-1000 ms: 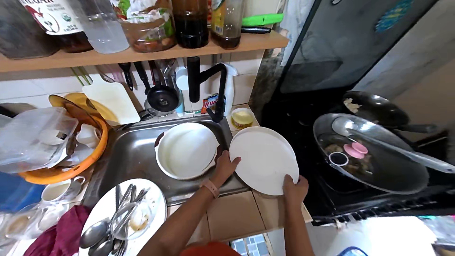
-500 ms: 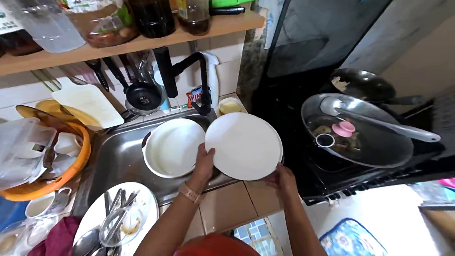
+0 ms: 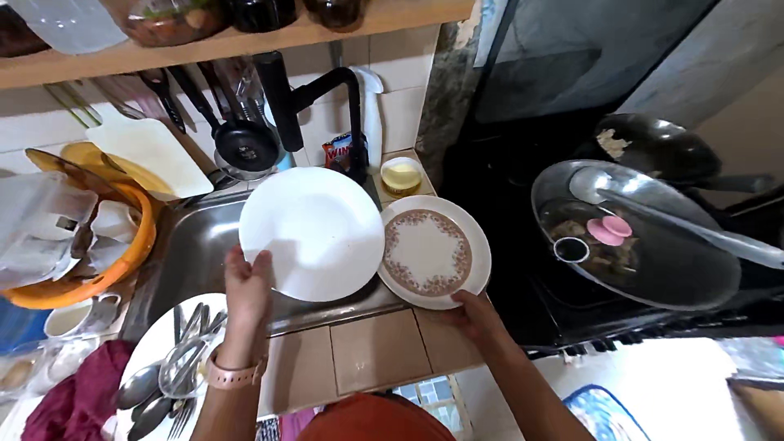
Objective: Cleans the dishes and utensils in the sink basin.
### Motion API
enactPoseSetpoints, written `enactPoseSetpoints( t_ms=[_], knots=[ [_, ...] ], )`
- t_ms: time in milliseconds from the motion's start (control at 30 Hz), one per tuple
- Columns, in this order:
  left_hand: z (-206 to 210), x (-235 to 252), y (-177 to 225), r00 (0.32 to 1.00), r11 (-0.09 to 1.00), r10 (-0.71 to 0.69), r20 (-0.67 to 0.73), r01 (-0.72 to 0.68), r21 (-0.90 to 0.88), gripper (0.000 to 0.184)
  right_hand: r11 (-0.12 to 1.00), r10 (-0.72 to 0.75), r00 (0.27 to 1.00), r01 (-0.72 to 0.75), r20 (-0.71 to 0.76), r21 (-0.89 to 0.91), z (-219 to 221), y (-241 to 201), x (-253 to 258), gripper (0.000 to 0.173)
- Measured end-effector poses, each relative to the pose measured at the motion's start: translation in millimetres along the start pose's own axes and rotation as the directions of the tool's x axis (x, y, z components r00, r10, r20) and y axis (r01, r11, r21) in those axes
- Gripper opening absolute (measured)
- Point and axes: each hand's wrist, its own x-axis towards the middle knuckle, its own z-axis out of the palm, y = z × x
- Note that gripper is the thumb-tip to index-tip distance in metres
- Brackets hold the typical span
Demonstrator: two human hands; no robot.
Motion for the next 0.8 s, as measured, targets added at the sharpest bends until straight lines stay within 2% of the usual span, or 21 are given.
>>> enactPoseSetpoints(
  t_ms=[67, 167, 267, 333, 467, 600, 800],
  knots=[
    [-12, -2, -1, 0.999, 0.998, 0.024, -0.04, -0.022, 0.055, 0.042, 1.0, 0.013, 1.0, -0.013, -0.014, -0.002, 3, -7, -7, 0.052],
    [-27, -7, -5, 0.997, 0.99, 0.038, -0.067, -0.029, 0.137, 0.043, 1.0, 0.013, 1.0, -0.013, -0.007, 0.009, 1, -15, -8, 0.055],
    [-34, -12, -8, 0.998, 0.978, 0.003, -0.062, 0.01, 0.208, 0.043, 1.0, -0.015, 1.0, 0.014, 0.019, 0.01, -9, -15, 2, 0.045],
    [-36, -18, -14, 0.999, 0.971, -0.024, -0.037, 0.032, 0.239, 0.041, 1.0, -0.025, 0.998, 0.024, 0.06, 0.015, -15, -14, 9, 0.041],
    [-32, -28, -24, 0.994, 0.96, -0.104, 0.045, 0.088, 0.266, 0.04, 1.0, -0.018, 0.999, 0.018, 0.051, 0.005, -21, -16, 14, 0.035],
    [-20, -34, -31, 0.974, 0.952, -0.202, 0.104, 0.17, 0.255, 0.041, 1.0, -0.021, 0.997, 0.02, 0.074, 0.013, -27, -13, 19, 0.037],
    [3, -34, -40, 0.936, 0.938, -0.284, 0.206, 0.226, 0.264, 0.043, 0.996, -0.062, 0.994, 0.055, 0.093, 0.071, -27, -10, 19, 0.028]
  ],
)
